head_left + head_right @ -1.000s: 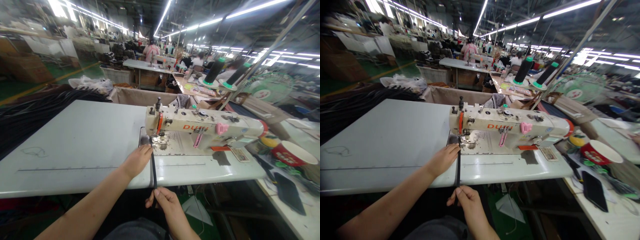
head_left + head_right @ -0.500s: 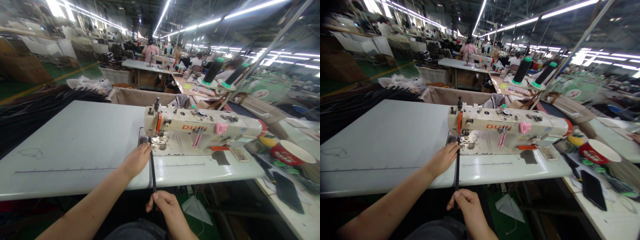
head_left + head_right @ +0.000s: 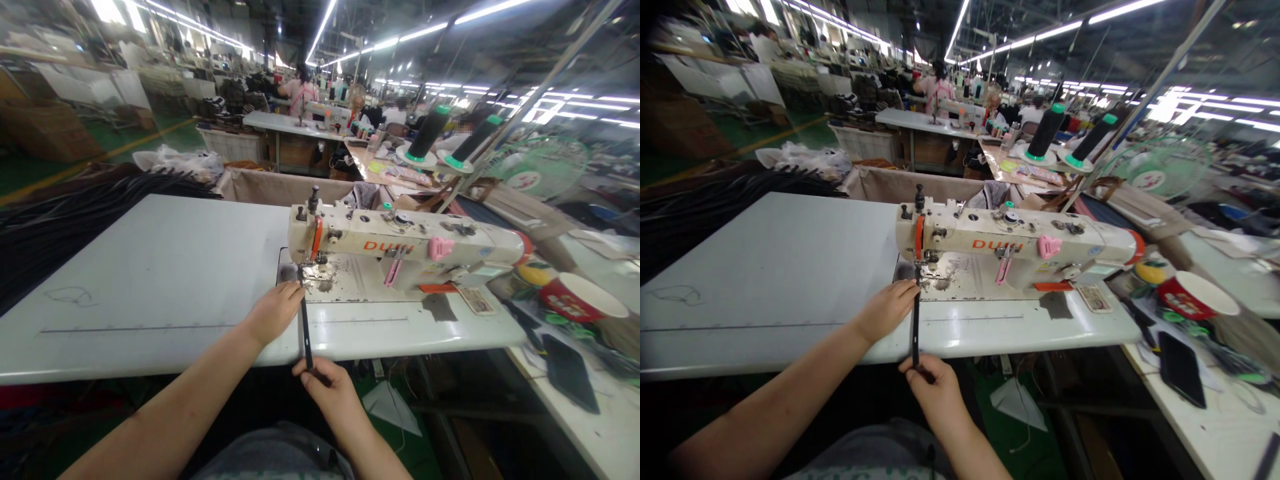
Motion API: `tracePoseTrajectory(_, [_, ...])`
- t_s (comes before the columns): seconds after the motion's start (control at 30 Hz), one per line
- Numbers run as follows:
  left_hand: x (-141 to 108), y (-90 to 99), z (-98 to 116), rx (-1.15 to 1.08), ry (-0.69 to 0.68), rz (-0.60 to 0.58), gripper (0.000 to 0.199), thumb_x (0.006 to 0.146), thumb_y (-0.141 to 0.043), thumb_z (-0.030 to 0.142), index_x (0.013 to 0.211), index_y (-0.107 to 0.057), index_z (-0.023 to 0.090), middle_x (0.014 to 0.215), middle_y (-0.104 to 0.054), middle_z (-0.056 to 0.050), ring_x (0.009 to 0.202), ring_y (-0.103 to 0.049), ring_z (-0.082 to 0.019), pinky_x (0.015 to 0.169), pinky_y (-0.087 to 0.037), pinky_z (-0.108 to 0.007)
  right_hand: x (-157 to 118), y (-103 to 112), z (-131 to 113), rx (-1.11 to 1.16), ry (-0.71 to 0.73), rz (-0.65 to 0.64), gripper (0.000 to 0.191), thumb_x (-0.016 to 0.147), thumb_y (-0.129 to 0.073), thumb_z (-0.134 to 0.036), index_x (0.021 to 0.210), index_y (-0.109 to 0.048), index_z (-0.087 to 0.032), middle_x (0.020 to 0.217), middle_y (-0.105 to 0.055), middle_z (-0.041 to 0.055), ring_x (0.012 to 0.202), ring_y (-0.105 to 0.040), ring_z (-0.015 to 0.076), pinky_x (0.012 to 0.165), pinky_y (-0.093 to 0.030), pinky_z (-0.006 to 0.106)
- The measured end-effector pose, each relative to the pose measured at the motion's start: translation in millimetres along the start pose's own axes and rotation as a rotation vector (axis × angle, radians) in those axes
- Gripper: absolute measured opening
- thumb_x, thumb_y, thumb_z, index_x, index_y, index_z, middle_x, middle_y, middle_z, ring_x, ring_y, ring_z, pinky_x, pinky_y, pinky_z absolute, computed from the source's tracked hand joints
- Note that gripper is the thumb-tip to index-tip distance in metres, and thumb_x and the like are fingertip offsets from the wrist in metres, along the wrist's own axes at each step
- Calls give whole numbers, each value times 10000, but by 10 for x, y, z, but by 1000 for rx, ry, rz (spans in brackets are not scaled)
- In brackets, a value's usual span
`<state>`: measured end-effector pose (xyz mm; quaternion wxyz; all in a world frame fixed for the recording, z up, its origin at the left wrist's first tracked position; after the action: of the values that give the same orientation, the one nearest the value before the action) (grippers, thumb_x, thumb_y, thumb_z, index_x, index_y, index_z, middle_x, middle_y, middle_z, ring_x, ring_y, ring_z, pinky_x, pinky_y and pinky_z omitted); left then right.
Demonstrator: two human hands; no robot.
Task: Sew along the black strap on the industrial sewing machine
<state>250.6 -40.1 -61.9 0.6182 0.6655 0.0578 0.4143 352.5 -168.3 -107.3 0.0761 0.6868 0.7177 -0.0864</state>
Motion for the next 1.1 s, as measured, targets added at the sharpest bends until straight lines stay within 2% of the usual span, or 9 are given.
tracePoseTrajectory(0.1, [-6,-12,-25,-34,19,-23,270,1027,-454,161,1187,-670,146,1227,-684,-150,1188,-653,-277,1081,-560,-483,-15,-57,-11,122,-69,-35,326,877,-764,-505,987,-783,-198,847,-798,43,790,-676,193,750,-507,296])
tracePoseTrajectory(0.2, [-13,-9,-46,-32,37,-28,284,1038,-438,179,1183,-679,145,1241,-682,-158,1179,-660,-278,1076,-563,-482,-61,-62,-48,113,-78,-50,382,905,-728,-558,912,-780,-180,748,-787,42,704,-654,171,709,-487,286])
tracePoseTrajectory(0.4, [-22,-30,-56,-53,49,-40,295,1048,-434,190,1237,-657,162,1273,-676,-143,1252,-636,-271,1118,-535,-472,-198,-22,-60,113,-102,-39,433,906,-708,-604,813,-783,-188,737,-777,47,747,-685,200,718,-480,300])
tracePoseTrajectory(0.63, [-13,-45,-42,-8,36,-81,256,1041,-453,173,1202,-648,130,1274,-678,-152,1241,-640,-282,1092,-554,-451,-264,-112,49,207,-161,-143,483,881,-725,-641,755,-771,-177,686,-760,54,692,-702,202,674,-471,294])
tracePoseTrajectory(0.87, [-5,15,-9,0,17,-19,229,1035,-458,163,1138,-660,136,1249,-679,-162,1169,-666,-278,1068,-571,-463,-250,-85,103,154,-127,-121,505,899,-705,-649,741,-786,-176,702,-771,63,697,-698,201,689,-490,292])
tracePoseTrajectory(1.1, [-50,-82,-29,-22,11,-25,249,1034,-467,162,1200,-651,133,1276,-677,-164,1269,-633,-296,1108,-551,-491,-209,-85,157,119,-100,-131,499,926,-678,-640,751,-798,-188,694,-758,53,700,-678,196,682,-468,287])
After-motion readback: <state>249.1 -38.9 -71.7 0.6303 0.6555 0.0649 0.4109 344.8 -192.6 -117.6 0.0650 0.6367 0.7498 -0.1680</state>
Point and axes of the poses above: each hand's wrist, its own x-axis towards the middle knuckle, its own y-axis out of the back of the hand, z = x × y, the point moved 9 cm from there along x, towards the middle knuckle
